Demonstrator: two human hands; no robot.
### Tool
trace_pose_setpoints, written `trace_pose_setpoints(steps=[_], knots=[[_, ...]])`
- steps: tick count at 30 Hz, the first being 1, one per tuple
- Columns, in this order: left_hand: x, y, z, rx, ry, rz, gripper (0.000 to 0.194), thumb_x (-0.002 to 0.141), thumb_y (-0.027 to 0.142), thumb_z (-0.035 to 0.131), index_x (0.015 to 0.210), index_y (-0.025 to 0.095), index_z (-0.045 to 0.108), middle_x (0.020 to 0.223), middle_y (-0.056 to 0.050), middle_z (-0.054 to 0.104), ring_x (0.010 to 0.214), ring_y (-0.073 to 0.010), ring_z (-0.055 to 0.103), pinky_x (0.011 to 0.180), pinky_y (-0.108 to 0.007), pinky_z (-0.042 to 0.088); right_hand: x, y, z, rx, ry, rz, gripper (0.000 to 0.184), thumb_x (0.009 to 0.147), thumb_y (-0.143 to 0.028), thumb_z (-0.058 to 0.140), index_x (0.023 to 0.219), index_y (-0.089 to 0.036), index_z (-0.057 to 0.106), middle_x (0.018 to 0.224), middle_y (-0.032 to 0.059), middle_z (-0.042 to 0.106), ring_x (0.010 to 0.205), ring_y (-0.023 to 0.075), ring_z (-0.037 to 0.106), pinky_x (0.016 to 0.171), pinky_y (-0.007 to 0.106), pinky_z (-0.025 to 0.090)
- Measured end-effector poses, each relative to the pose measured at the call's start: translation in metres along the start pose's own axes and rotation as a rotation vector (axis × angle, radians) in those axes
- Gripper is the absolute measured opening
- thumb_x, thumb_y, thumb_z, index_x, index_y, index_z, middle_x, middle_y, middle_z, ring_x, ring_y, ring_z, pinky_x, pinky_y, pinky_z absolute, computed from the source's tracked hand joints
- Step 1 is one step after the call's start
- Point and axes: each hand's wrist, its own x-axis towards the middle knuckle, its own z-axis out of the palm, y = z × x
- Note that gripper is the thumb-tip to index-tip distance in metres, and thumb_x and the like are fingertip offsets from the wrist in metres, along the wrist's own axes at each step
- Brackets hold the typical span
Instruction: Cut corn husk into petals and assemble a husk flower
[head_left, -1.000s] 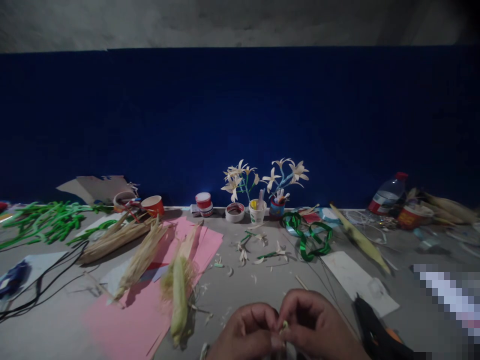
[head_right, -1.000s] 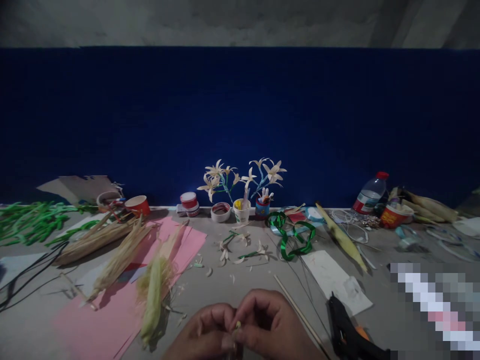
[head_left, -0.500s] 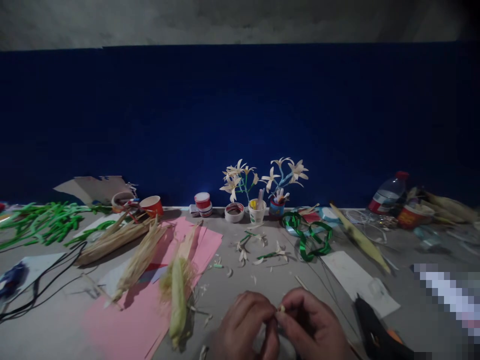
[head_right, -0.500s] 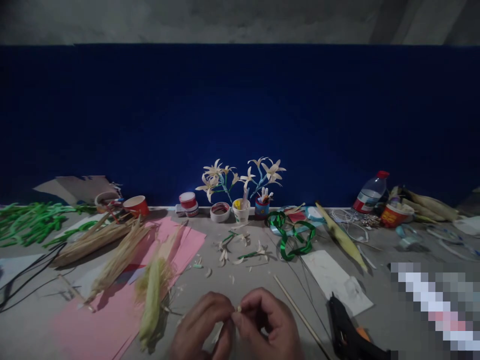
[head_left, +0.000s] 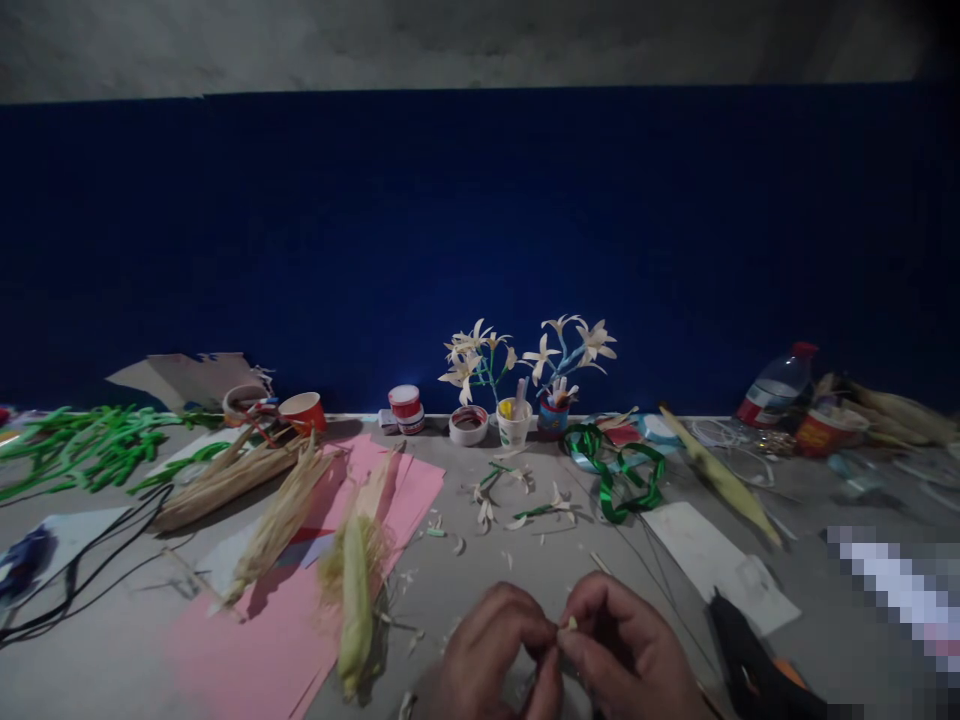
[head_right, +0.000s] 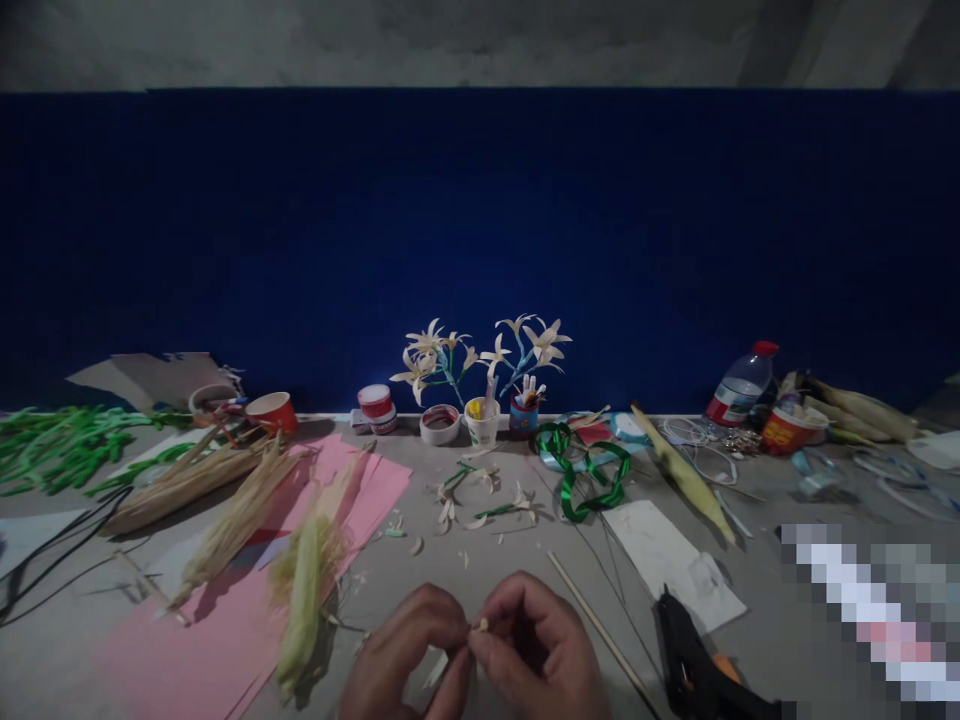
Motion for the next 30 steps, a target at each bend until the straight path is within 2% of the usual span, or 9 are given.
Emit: trace_pose_setpoints(steps=[6,13,16,19,24,27,30], knots=[[0.0007,0.0016,0.0022,0.215,0.061,0.117,0.028,0.074,-0.005,0.052,0.083,0.022,0.051,0.067,-0.001,0.061,0.063,-0.0151,0.059,0.056,-0.024,0.046,-0.0007,-0.0003,0.0026,0.023,0.048,0.051,0.041,0.065,-0.056,0.079,0.071,-0.018,0.063,0.057,-0.0062,0.048,0.047,0.0073,0.032,0.041,0.018,0.025],[0.0007,0.0028,0.0018,0.337,0.074,0.133,0.026,0.075,-0.004,0.053,0.08,0.022,0.051,0.066,-0.002,0.062,0.062,-0.0159,0.058,0.058,-0.026,0.046,-0.0004,0.005,0.0025,0.022,0.051,0.088,0.044,0.062,-0.059,0.08,0.067,-0.018,0.065,0.052,-0.0061,0.05,0.045,0.0073,0.037,0.044,0.019,0.03],[-0.0005,0.0014,0.0031,0.336,0.065,0.133,0.026,0.075,-0.004,0.053,0.08,0.021,0.05,0.067,-0.002,0.062,0.063,-0.0155,0.057,0.059,-0.026,0.046,-0.0004,0.0048,0.0034,0.021,0.056,0.103,0.047,0.061,-0.062,0.078,0.067,-0.018,0.063,0.05,-0.0078,0.047,0.045,0.0065,0.034,0.043,0.018,0.027],[-0.0027,-0.0002,0.0037,0.202,0.041,0.065,0.024,0.076,-0.002,0.052,0.081,0.022,0.049,0.07,-0.002,0.059,0.068,-0.016,0.057,0.061,-0.025,0.045,-0.0005,0.0023,0.0051,0.013,0.049,0.105,0.048,0.062,-0.064,0.077,0.069,-0.018,0.062,0.05,-0.0089,0.043,0.044,0.0064,0.031,0.041,0.018,0.024],[-0.0031,0.0014,0.0007,-0.213,-0.07,-0.207,0.012,0.086,0.01,0.05,0.079,0.021,0.052,0.075,-0.002,0.057,0.07,-0.0155,0.058,0.064,-0.025,0.045,-0.0028,-0.0016,0.0096,0.052,0.096,0.089,0.048,0.06,-0.062,0.079,0.068,-0.02,0.059,0.051,-0.0105,0.037,0.045,0.0059,0.022,0.041,0.018,0.017],[-0.0033,0.002,-0.0002,-0.412,-0.109,-0.345,0.011,0.089,0.021,0.054,0.079,0.019,0.057,0.078,-0.004,0.06,0.076,-0.0172,0.059,0.07,-0.027,0.045,-0.0034,0.0007,0.0101,0.085,0.091,0.077,0.047,0.06,-0.06,0.081,0.067,-0.018,0.059,0.055,-0.0089,0.039,0.05,0.0075,0.027,0.047,0.019,0.022],[-0.0049,0.001,0.0022,-0.608,-0.095,-0.45,0.017,0.088,0.032,0.06,0.078,0.018,0.06,0.08,-0.005,0.06,0.078,-0.0181,0.058,0.074,-0.029,0.044,-0.003,0.0048,0.0083,0.075,0.093,0.046,0.048,0.059,-0.06,0.08,0.065,-0.017,0.059,0.058,-0.0064,0.042,0.057,0.0104,0.032,0.054,0.021,0.029]])
